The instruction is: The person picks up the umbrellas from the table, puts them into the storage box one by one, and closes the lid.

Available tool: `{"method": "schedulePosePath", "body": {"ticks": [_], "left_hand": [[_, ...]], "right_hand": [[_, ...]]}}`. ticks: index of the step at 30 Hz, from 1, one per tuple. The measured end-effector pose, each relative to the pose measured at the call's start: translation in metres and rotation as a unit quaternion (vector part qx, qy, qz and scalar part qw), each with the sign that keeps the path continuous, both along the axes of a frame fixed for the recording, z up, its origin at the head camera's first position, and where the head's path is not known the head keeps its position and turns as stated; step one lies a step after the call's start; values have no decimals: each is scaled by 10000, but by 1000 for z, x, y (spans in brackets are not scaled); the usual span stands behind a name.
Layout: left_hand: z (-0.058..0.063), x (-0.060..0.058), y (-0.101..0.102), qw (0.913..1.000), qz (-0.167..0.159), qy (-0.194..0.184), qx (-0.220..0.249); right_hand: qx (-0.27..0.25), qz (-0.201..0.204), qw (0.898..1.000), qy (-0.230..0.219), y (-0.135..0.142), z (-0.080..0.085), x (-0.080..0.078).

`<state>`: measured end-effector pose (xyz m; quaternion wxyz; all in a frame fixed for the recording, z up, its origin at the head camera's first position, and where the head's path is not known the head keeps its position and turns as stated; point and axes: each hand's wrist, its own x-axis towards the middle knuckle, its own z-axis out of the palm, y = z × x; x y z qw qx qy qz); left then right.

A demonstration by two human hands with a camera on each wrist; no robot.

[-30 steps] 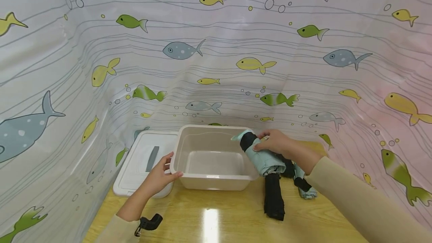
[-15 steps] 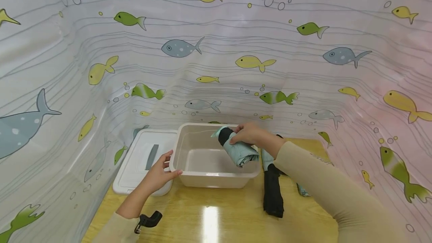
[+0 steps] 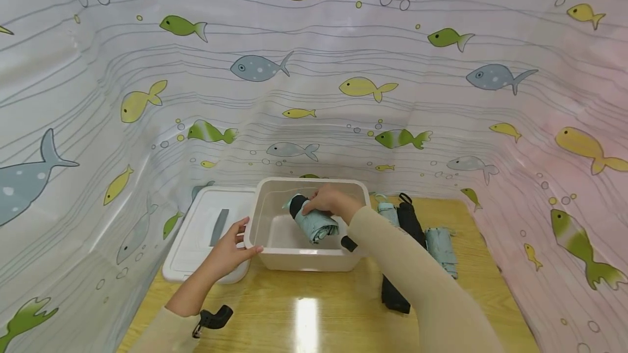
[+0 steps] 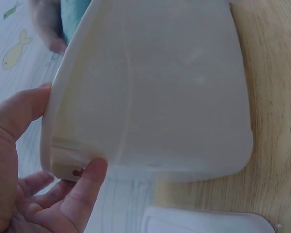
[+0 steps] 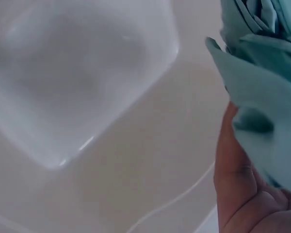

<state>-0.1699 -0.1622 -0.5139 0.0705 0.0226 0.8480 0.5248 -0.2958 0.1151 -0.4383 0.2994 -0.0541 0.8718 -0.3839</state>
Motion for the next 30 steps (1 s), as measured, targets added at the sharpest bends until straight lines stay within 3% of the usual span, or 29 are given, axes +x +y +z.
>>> {"method": "schedulePosePath", "body": {"ticks": [5,13,20,26,30], "left_hand": [[-1,1,-1,10000,62,36,-3],[-4,1,-1,10000,26,40,45],[-5,4,-3,9999,117,57,84],[-4,4,-2,9998,154,-1,100],[-3,3,-1,9998,182,-4,127]], "right_hand": [[-81,-25,9998,-179,-16,-9,-8],[-195,-688,9955,-627,-28,-37,-17],[-297,-788,9874,-1338,-46,-54,-24],[-166,-747,9866,-1439,-57,-61,-29],[261,-509,9922,-1109,-63,-65,-29]]}}
